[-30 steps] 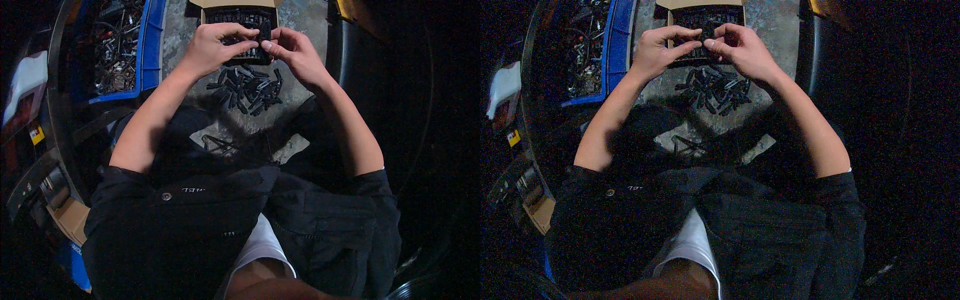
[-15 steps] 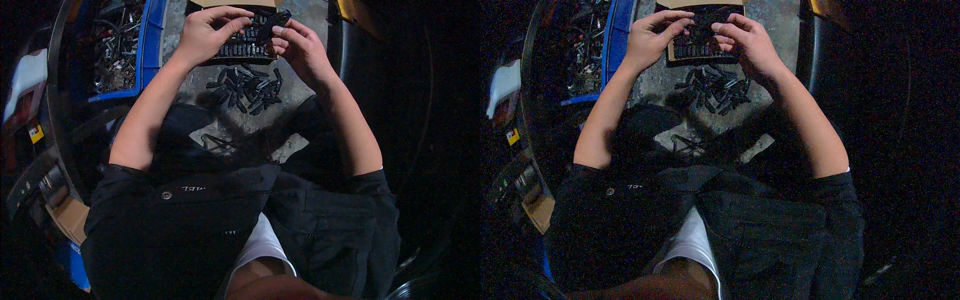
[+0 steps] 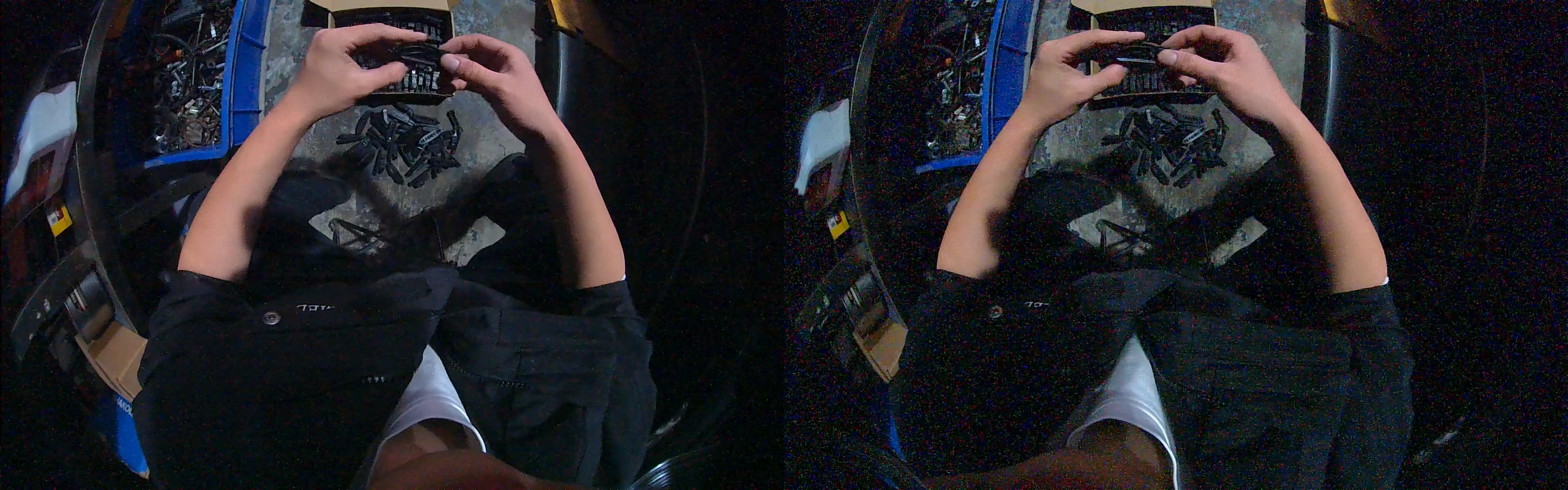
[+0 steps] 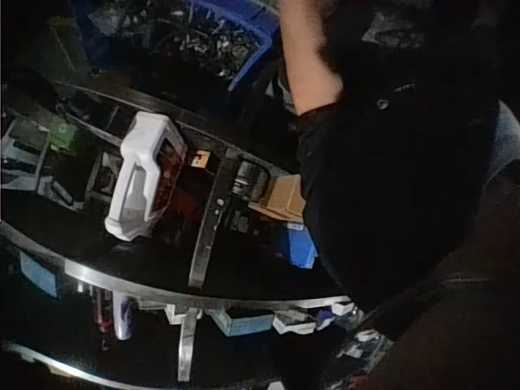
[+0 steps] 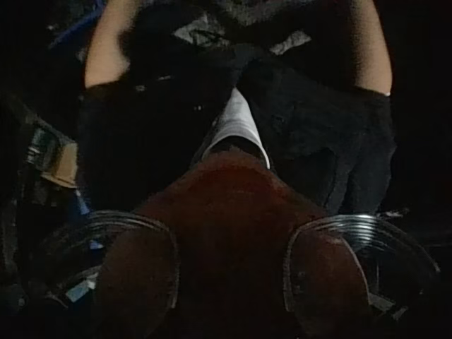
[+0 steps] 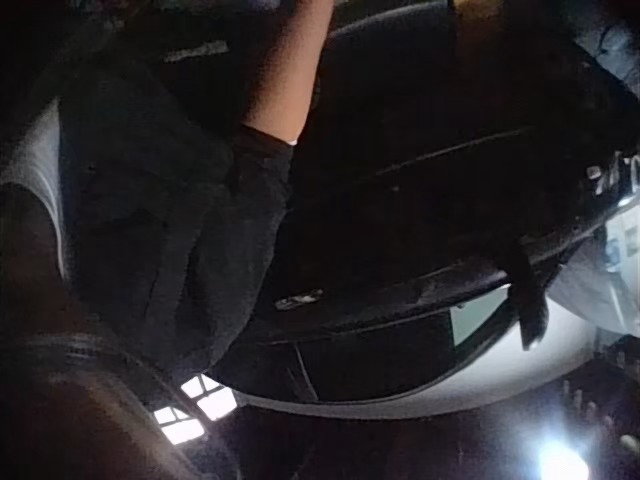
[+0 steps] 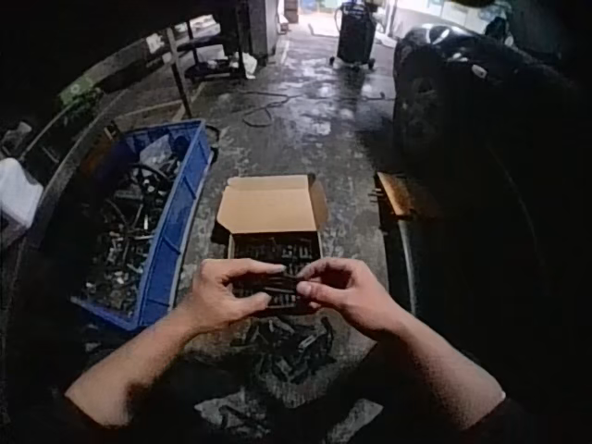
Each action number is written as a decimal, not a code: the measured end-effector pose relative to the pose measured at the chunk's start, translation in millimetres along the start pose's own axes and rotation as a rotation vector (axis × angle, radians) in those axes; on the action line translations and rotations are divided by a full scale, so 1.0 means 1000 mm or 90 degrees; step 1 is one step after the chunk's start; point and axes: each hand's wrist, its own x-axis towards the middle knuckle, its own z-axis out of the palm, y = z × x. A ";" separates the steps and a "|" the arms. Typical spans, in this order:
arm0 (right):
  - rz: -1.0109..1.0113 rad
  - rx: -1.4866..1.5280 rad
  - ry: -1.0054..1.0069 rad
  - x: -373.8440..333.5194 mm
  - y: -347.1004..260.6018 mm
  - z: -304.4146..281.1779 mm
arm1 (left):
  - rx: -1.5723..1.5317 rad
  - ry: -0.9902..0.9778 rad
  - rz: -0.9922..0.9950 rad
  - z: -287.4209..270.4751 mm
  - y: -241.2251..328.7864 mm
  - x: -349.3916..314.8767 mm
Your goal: The person sits on the floor and repeatedly picks up small black plastic components from a pile, snaps them together, and places the assembled units into a cardboard box. The person continues this cycle of picking, assembling, and placing throughout the clip.
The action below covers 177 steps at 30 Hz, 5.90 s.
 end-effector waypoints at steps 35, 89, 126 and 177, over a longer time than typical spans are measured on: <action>-0.333 -0.468 0.097 -0.006 -0.006 0.007 | 0.063 0.050 0.072 0.009 0.002 0.000; -0.368 -0.487 0.099 -0.007 -0.005 0.005 | 0.044 0.069 0.081 0.010 0.003 -0.001; -0.358 -0.494 0.103 -0.008 -0.005 0.006 | -0.081 0.101 0.013 0.016 0.000 -0.002; -0.119 -0.192 0.040 -0.011 -0.006 0.008 | 0.048 0.058 0.072 0.009 -0.002 0.000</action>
